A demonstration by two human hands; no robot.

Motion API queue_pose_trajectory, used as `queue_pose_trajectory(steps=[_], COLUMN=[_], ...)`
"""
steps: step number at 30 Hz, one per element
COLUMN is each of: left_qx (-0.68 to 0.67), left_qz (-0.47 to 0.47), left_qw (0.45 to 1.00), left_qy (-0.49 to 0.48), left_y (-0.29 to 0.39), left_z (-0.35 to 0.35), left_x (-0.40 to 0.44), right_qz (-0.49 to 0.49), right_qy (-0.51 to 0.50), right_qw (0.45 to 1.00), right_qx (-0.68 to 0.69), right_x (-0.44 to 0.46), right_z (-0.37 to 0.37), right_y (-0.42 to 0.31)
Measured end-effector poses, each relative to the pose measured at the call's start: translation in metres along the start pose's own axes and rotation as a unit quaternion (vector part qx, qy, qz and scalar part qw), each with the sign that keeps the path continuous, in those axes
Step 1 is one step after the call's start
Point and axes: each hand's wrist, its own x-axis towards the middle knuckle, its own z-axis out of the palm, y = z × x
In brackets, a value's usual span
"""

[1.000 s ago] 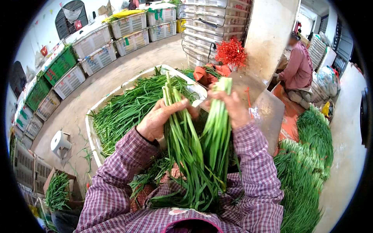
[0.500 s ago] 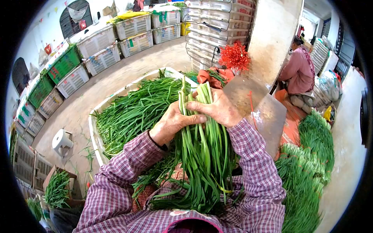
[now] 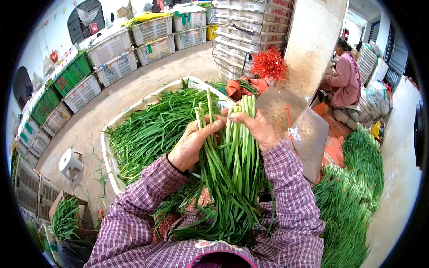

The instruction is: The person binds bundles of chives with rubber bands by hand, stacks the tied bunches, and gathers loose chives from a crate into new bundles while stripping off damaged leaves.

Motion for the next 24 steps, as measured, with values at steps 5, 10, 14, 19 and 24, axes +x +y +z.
queue_pose_trajectory(steps=[5, 10, 14, 19, 24], left_qx=[-0.087, -0.171, -0.087, 0.103, 0.242], left_qz=[0.036, 0.106, 0.202, 0.111, 0.082], left_qw=[0.995, 0.979, 0.975, 0.988, 0.962], left_qy=[0.043, 0.043, 0.039, 0.017, -0.098], left_y=[0.02, 0.075, 0.123, 0.117, 0.071], left_z=[-0.009, -0.091, -0.138, -0.084, 0.003], left_x=[0.0, -0.008, -0.022, -0.022, -0.007], right_qz=[0.03, -0.127, -0.187, -0.104, -0.115], right_qy=[0.036, 0.159, 0.211, 0.201, -0.006], right_qw=[0.981, 0.965, 0.953, 0.974, 0.991], right_qx=[0.191, 0.163, 0.113, 0.0, -0.067], right_x=[-0.003, -0.029, -0.04, -0.026, 0.006], right_z=[-0.022, -0.099, -0.149, -0.091, 0.01], right_y=[-0.01, -0.038, -0.058, -0.073, -0.065])
